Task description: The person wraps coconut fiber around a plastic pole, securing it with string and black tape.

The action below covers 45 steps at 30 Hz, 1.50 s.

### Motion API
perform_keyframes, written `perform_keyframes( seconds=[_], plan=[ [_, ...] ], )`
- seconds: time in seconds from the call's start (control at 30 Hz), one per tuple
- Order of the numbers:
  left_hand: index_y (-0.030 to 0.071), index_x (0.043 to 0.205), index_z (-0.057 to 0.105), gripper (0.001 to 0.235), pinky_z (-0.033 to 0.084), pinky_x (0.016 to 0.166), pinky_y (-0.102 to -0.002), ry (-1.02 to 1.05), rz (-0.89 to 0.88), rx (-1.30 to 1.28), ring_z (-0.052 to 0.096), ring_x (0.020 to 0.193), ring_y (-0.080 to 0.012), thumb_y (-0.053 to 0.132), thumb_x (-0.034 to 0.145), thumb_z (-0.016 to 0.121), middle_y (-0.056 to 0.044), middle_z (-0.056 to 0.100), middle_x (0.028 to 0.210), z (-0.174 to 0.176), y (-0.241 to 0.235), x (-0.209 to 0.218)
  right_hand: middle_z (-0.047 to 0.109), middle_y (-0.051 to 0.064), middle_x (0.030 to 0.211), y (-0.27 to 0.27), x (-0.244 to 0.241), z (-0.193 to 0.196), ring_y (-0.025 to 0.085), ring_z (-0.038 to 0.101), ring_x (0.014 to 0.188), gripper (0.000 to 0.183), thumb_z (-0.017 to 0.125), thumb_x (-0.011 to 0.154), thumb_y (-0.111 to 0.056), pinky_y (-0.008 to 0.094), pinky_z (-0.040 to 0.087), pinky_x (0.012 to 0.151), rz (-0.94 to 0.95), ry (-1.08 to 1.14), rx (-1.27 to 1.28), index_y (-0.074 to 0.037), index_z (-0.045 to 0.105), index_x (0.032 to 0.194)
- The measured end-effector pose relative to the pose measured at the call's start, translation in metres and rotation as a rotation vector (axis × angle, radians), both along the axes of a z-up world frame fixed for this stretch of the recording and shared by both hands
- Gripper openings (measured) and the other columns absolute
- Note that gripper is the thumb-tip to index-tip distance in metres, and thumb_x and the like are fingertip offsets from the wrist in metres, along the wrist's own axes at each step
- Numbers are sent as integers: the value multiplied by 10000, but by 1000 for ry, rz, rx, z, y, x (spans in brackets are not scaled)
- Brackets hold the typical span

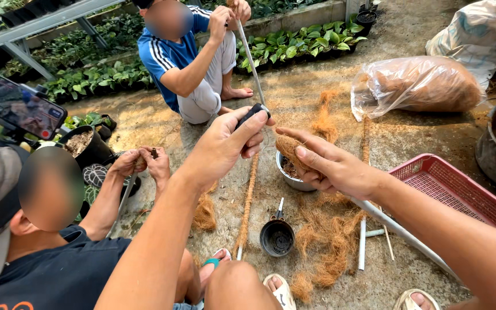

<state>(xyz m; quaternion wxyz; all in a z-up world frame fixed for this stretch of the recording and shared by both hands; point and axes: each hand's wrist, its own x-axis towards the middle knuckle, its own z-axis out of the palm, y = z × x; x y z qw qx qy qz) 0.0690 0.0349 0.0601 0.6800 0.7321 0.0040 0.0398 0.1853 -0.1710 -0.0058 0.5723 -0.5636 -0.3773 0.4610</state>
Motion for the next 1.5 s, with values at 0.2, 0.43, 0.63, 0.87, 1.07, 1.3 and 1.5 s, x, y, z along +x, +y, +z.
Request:
perform_keyframes(
  seconds=[0.2,0.43,0.63,0.87,1.07,1.3,1.5],
  plan=[
    [15,1128,646,384,352,597,-236,32,-12,47,416,656,-67,380,1054,551,60,415,716,11,-19,2,369,-42,721,-9,2,-4,39,255,488,605,428,1023,-433,200,177,392,-11,267,138,-327,303,1606],
    [17,1180,619,378,344,588,-246,-9,-69,-44,398,648,-68,370,1081,526,53,415,722,9,-25,5,361,-50,701,-6,3,-16,36,257,496,329,428,1098,-461,216,176,391,106,399,283,-141,460,1170],
    [15,1400,549,438,363,622,-239,-76,-119,-35,417,686,-73,326,1094,511,45,424,745,5,-21,-17,352,-79,639,-9,6,-10,39,269,461,379,431,1031,-480,218,190,360,3,243,241,-118,523,974],
    [29,1499,487,546,339,578,-227,41,-94,-36,373,673,-51,352,1060,524,68,381,759,-18,-2,-42,389,-56,623,-24,33,-2,68,317,424,401,396,1080,-443,210,259,317,-111,69,307,-97,436,882],
    [22,1467,536,571,331,565,-223,73,70,-44,368,638,-61,399,1039,511,58,383,719,-37,19,-74,382,-61,645,-48,56,10,70,318,440,359,344,1067,-423,219,268,316,-342,50,255,-109,457,935],
    [-13,1361,626,512,342,558,-236,180,260,-21,390,625,-79,364,1037,502,43,404,693,-76,37,-146,363,-65,705,-86,88,4,51,305,485,385,336,1140,-457,209,249,358,-411,34,318,-113,439,1002],
    [-46,1287,615,444,438,624,-271,149,468,-162,473,662,-115,302,1054,468,-4,459,734,-111,63,-208,340,-61,712,-105,104,-13,46,294,519,353,411,1122,-459,199,213,377,-404,59,376,-117,454,1050]
  ],
)
